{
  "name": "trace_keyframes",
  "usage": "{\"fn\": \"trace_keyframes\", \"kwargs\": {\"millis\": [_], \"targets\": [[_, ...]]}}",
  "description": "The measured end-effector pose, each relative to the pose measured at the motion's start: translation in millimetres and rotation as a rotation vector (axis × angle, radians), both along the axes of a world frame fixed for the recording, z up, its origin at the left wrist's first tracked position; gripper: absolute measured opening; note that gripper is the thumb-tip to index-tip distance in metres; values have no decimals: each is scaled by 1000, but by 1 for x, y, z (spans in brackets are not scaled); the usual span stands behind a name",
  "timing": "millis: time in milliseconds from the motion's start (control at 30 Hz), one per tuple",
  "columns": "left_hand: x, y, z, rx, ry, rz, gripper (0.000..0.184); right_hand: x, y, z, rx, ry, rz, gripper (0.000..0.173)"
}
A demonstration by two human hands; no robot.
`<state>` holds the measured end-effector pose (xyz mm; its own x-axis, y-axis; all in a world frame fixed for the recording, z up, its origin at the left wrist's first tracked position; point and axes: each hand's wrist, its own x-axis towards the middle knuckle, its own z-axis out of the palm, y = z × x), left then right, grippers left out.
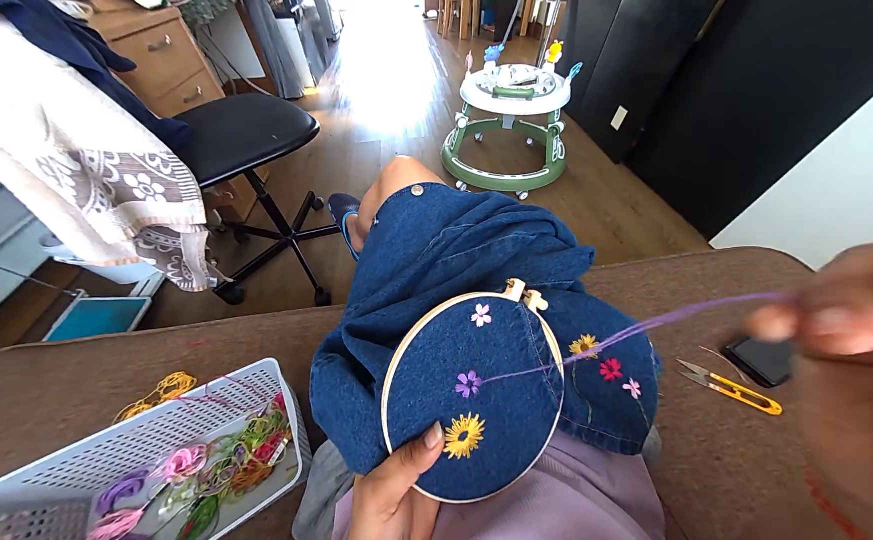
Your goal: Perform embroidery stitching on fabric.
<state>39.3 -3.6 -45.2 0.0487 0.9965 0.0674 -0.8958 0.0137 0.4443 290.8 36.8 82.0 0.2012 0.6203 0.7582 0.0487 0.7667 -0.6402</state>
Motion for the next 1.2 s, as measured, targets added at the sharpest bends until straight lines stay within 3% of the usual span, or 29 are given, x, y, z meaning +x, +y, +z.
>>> {"fn": "trace_keyframes", "kwargs": {"millis": [67, 167, 267, 400, 1200], "targets": [[-1, 1, 0, 3, -7, -13, 22, -15, -7, -13, -107, -164, -43, 11], [-1, 1, 1, -2, -15, -29, 21, -46, -19, -43, -272, -297, 168, 12], [-1, 0, 0, -4, -24, -36, 22, -67, -29, -72, -385, -323, 345, 14], [-1, 1, -2, 20, -26, -49, 23, -78, -29, -91, -467, -255, 381, 10], [0, 0, -4, 36, 2, -7, 24, -84, -23, -95, -549, -162, 392, 5]]}}
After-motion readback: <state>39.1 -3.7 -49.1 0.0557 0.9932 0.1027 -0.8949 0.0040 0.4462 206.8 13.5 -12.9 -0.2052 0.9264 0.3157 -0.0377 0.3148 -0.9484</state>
